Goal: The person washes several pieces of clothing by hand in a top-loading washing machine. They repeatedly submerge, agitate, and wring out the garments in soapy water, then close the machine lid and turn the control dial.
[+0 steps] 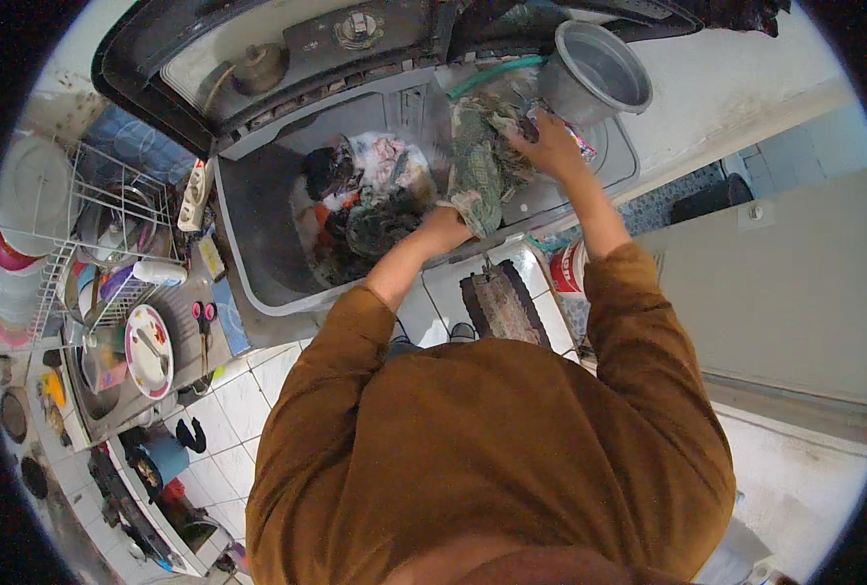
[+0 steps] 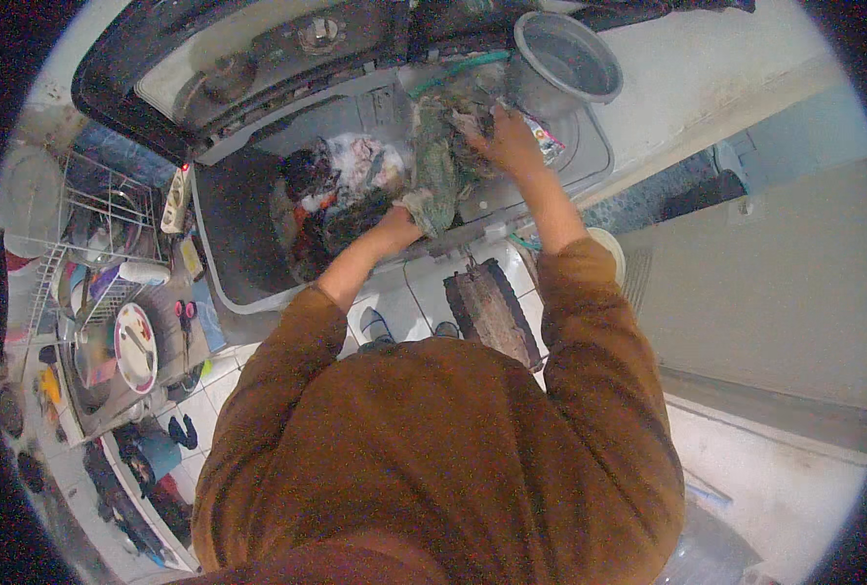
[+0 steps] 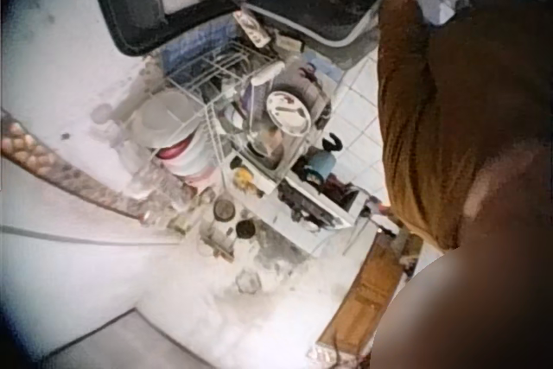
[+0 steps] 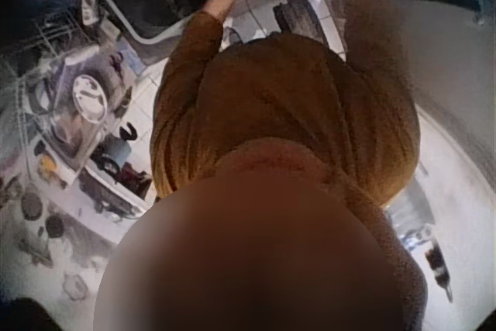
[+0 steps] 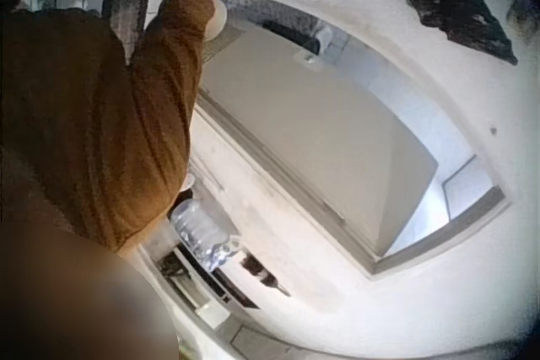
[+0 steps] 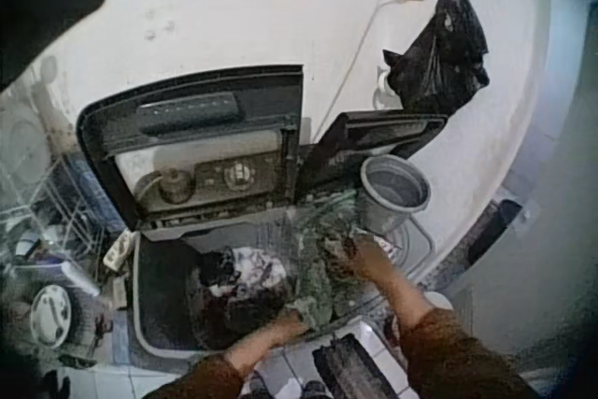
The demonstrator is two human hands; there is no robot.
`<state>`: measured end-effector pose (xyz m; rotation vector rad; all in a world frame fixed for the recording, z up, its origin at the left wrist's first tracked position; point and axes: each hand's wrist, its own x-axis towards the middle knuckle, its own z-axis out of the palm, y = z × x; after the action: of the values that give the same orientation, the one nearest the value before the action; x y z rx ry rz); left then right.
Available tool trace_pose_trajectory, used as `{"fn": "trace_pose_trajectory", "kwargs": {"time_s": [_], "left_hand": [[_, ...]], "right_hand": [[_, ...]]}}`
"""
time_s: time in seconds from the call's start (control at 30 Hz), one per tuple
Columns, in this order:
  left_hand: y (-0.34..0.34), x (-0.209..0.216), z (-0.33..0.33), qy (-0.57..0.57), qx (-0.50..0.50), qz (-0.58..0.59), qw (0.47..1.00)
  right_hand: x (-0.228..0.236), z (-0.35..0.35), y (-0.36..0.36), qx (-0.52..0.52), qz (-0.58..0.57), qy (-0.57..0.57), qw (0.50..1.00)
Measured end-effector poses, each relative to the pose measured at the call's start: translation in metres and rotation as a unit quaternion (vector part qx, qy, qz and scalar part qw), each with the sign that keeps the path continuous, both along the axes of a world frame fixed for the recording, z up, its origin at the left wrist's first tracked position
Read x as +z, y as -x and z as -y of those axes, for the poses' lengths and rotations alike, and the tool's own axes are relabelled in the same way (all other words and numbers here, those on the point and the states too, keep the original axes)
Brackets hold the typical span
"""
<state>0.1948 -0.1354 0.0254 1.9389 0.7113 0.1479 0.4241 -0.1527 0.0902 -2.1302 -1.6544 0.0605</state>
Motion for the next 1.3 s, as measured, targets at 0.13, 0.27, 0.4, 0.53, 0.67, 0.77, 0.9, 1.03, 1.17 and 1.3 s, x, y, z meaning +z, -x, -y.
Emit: {"fn": "trace_pose_trajectory", "kwargs": {"time_s": [0.13,0.27,0.4,0.53,0.67,0.77,0.9,1.03,1.17,1.3], "left_hand": [[-0.002,0.015,0.016,-0.097,0.003,-0.019,0.995],[-0.003,-0.004,0.022,-0.124,0.043,-0.032,0.991],[-0.009,0.022,0.029,-0.134,0.039,-0.12,0.983],[-0.005,0.025,0.031,-0.189,0.097,-0.062,0.975],[-0.007,0.024,0.037,-0.153,0.149,-0.024,0.977],[-0.007,0.031,0.036,-0.152,0.11,-0.045,0.981],[-0.004,0.028,0.034,-0.175,0.099,0.001,0.98],[-0.008,0.032,0.03,-0.176,0.091,0.042,0.979],[-0.006,0.021,0.029,-0.125,0.161,0.062,0.977],[-0.025,0.022,0.015,-0.13,0.155,0.012,0.979]], "right_hand": [[0.02,0.001,0.083,0.139,-0.017,-0.029,0.99],[0.022,-0.019,0.131,0.25,0.187,0.265,0.912],[-0.006,-0.034,0.116,0.247,0.171,0.305,0.904],[-0.004,-0.057,0.059,0.281,-0.205,0.005,0.938],[0.045,-0.019,0.013,0.073,-0.432,-0.057,0.897],[-0.013,-0.015,-0.034,0.1,-0.2,0.083,0.971],[-0.023,-0.018,-0.057,0.015,-0.202,0.04,0.978],[-0.034,-0.049,-0.032,0.031,-0.116,-0.137,0.983],[-0.011,-0.046,0.038,0.102,0.047,0.037,0.993],[-0.007,-0.066,0.041,-0.028,-0.114,-0.127,0.985]]}}
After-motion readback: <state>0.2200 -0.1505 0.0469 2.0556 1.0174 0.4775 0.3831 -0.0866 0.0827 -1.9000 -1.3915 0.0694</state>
